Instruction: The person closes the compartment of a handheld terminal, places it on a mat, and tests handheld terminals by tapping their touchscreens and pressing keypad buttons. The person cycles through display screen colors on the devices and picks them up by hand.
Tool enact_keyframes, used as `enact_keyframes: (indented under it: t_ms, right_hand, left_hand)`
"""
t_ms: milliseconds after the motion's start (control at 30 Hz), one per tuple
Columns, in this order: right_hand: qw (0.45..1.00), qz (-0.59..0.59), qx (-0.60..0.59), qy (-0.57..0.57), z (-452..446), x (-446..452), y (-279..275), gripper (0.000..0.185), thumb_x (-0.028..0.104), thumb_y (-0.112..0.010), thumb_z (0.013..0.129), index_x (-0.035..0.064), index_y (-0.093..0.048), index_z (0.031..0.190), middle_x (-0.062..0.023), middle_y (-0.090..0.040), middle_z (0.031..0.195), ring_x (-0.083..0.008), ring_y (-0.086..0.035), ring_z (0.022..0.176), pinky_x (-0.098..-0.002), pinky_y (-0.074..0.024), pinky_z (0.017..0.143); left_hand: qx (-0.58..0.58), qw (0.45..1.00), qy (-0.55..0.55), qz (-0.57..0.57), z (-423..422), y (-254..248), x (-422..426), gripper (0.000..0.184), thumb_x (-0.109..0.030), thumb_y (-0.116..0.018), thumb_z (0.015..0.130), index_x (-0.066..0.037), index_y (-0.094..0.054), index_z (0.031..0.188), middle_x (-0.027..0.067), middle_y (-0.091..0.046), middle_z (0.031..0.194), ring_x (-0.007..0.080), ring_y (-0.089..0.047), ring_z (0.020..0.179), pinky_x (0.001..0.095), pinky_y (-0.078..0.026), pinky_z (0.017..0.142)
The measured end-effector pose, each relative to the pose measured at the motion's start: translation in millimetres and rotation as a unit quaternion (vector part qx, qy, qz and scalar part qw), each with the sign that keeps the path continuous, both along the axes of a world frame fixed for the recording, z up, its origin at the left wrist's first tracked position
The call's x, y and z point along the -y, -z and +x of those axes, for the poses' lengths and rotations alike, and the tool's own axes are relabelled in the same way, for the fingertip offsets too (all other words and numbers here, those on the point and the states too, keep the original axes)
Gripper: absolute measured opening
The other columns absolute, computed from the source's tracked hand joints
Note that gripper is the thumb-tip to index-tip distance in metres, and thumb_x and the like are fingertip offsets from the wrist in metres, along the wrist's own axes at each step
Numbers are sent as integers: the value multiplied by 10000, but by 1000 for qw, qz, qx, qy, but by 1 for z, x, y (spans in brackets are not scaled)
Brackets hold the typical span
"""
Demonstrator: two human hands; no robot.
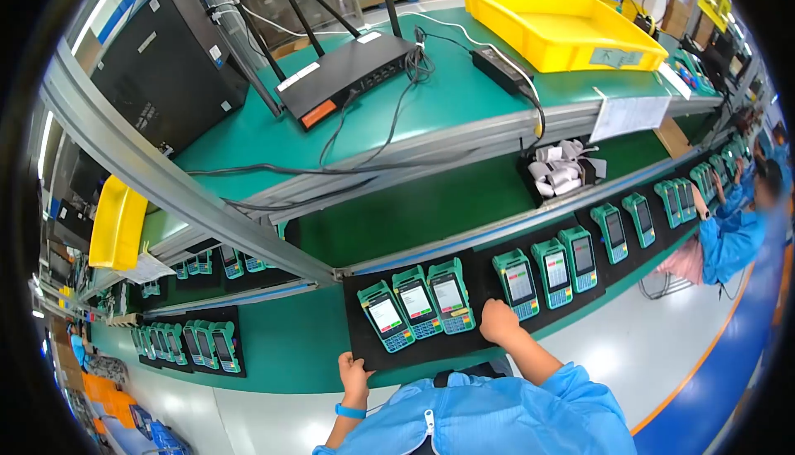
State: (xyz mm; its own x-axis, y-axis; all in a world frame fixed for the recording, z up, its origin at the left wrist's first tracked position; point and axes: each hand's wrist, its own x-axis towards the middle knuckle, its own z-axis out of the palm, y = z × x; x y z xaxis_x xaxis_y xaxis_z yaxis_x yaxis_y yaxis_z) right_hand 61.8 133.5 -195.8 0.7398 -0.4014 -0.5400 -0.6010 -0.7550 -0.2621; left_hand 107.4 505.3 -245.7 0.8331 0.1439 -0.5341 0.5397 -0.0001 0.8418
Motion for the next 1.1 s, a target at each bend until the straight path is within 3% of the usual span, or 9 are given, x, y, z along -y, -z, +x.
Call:
enact_keyframes:
  t_ms: [267,400,500,600,700,800,900,1000,1100]
  right_hand:
    - [980,-1,189,65,-53,-32,59,216,67,-641,894,-18,-552,1072,-253,-612,1099,-440,-639,1023,-509,-534,871]
    - [991,-11,128,32,-51,-30,51,249,-14,-604,853,-25,-564,1099,-250,-606,1096,-421,-643,1016,-510,-543,863]
    - [985,-60,161,24,-51,-35,40,230,52,-592,907,-28,-603,1121,-257,-619,1066,-437,-645,961,-505,-536,838]
    - [975,-57,209,57,-52,-34,49,227,-5,-566,860,-15,-606,1083,-231,-626,1050,-422,-657,987,-500,-554,839]
    - [941,-4,328,79,-49,-23,46,232,41,-590,891,-14,-634,1113,-233,-667,1006,-428,-663,942,-492,-551,848]
    - [916,168,353,92,-41,-13,45,313,107,-649,936,-16,-634,1224,-206,-704,1054,-342,-693,970,-417,-556,873]
    - [834,395,344,171,-29,-16,73,408,151,-667,975,-15,-594,1339,-116,-696,1133,-194,-664,1057,-336,-525,943]
    - [764,486,329,268,-28,-22,87,420,120,-660,967,-18,-578,1355,-108,-659,1215,-184,-636,1107,-318,-501,977]
    - [768,491,329,247,-31,-23,91,449,108,-656,954,-20,-559,1374,-106,-631,1254,-171,-613,1131,-312,-485,989]
  left_hand:
    - [-68,977,164,116,-13,-6,-34,244,-10,-468,925,33,-438,1163,168,-618,1024,231,-674,882,299,-559,499]
    - [-12,932,232,279,-9,8,-39,261,-57,-508,894,61,-514,1126,248,-640,1013,397,-657,860,490,-555,754]
    - [57,763,354,537,-21,-11,-33,277,-70,-532,891,65,-549,1133,274,-643,998,455,-623,863,525,-498,879]
    - [355,780,217,467,-16,-24,-8,296,-135,-567,958,74,-547,1166,235,-645,955,373,-636,867,454,-510,844]
    - [123,980,121,102,-6,11,25,464,-287,-583,1036,79,-494,1306,195,-660,1010,260,-643,892,357,-509,818]
    - [301,917,153,213,17,21,51,487,-217,-583,1012,28,-459,1415,222,-688,1093,362,-645,972,439,-500,887]
    - [284,933,188,114,37,1,61,419,-192,-556,1015,-1,-517,1386,243,-669,1169,396,-607,1097,487,-455,967]
    - [267,931,202,146,38,2,56,438,-193,-543,1023,0,-501,1414,252,-634,1229,397,-590,1133,478,-451,983]
    - [240,936,195,168,23,9,47,472,-241,-497,1058,-9,-467,1468,232,-535,1367,357,-531,1235,440,-403,1074]
